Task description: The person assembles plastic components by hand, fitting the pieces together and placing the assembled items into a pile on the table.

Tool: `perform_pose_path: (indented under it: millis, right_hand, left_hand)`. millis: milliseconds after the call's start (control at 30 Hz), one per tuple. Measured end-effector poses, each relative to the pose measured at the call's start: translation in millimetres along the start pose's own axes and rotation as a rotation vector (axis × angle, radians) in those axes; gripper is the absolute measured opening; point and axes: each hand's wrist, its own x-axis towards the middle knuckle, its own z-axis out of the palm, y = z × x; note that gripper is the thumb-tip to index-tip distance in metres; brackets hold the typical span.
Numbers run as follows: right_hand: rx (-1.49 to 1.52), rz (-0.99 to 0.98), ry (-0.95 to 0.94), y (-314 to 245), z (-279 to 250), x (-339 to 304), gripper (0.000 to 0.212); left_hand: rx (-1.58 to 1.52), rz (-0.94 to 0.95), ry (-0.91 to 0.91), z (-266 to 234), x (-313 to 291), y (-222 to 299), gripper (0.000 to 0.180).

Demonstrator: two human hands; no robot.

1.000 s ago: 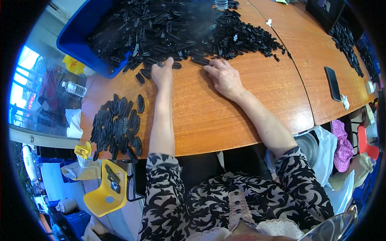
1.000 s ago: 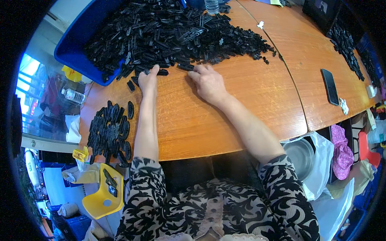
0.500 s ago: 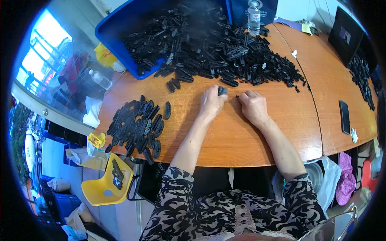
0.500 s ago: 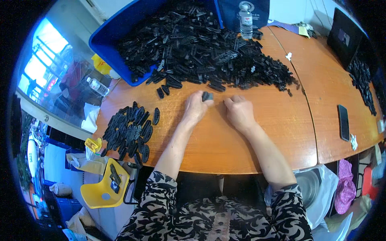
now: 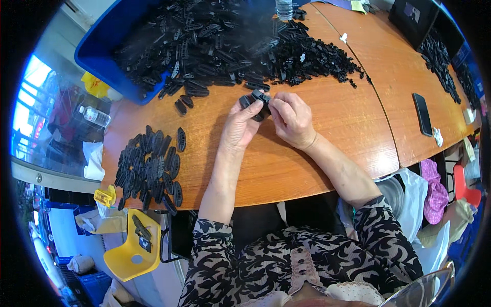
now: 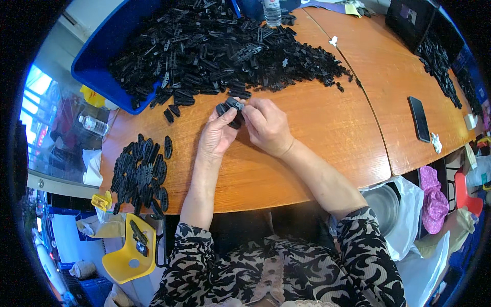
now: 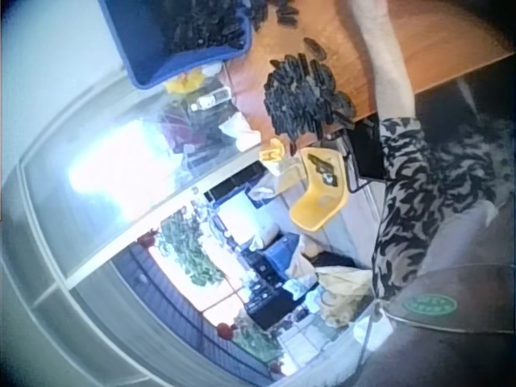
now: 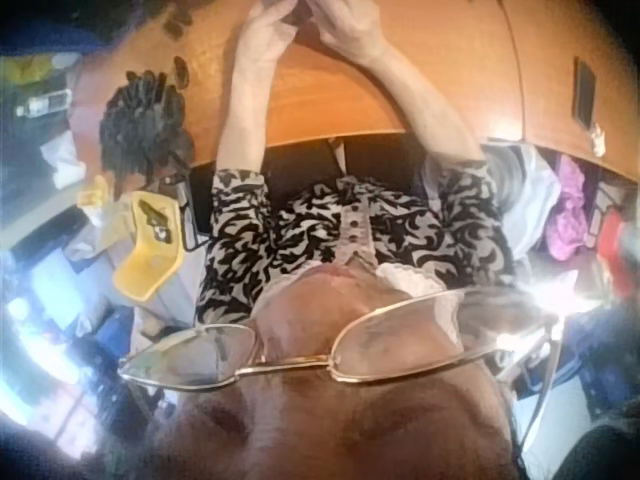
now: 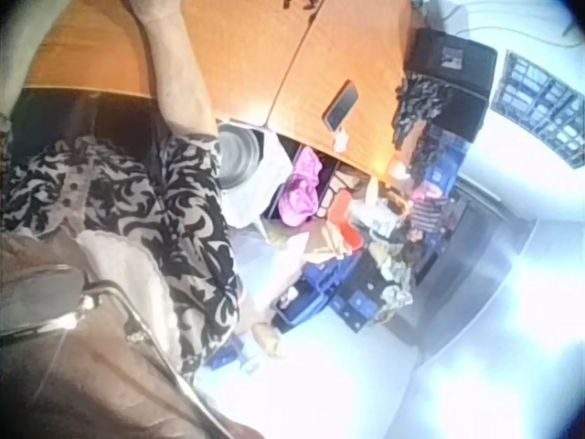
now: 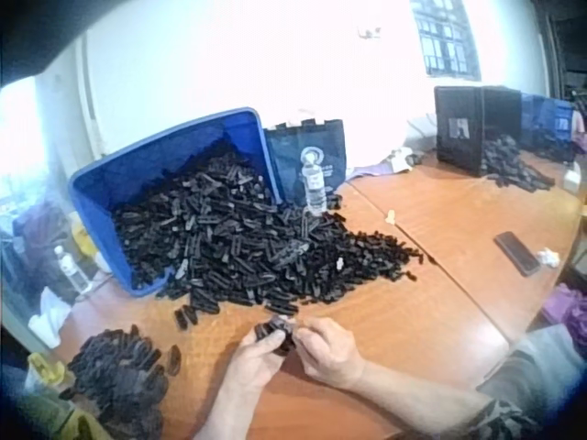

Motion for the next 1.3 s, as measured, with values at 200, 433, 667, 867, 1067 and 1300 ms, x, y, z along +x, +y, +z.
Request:
perform_pose_path:
  millis: [200,433,667,867,1067,1300]
  right_hand:
    - [-0.013,-0.074,-0.046,2,-4,0,0.025]
    - [-0.107,-0.09,-0.195,-7,-5,-2,0.019]
    - [-0.303,-0.202,-0.367,-12,13,-8,0.035]
    - [-0.075,0.009,-0.435,-10,12,-4,0.042]
    - [-0.534,0.392,-0.368,62,-9,-9,0.039]
    - [-0.643,0.451,-0.492,59,-2,-11,0.04]
  left_hand:
    - [0.079,0.012,0.033,4,-2,0,0.031]
    - [0.167,0.092,0.117,13,-6,1,0.027]
    - [0.169,0.086,0.453,-6,1,3,0.015]
    - [0.152,0.168,0.539,-14,-2,12,0.013]
    - [0.909,0.624,1.016,-95,-1,93,0.018]
    - [1.518,0.212,1.13,-110,-9,137,0.031]
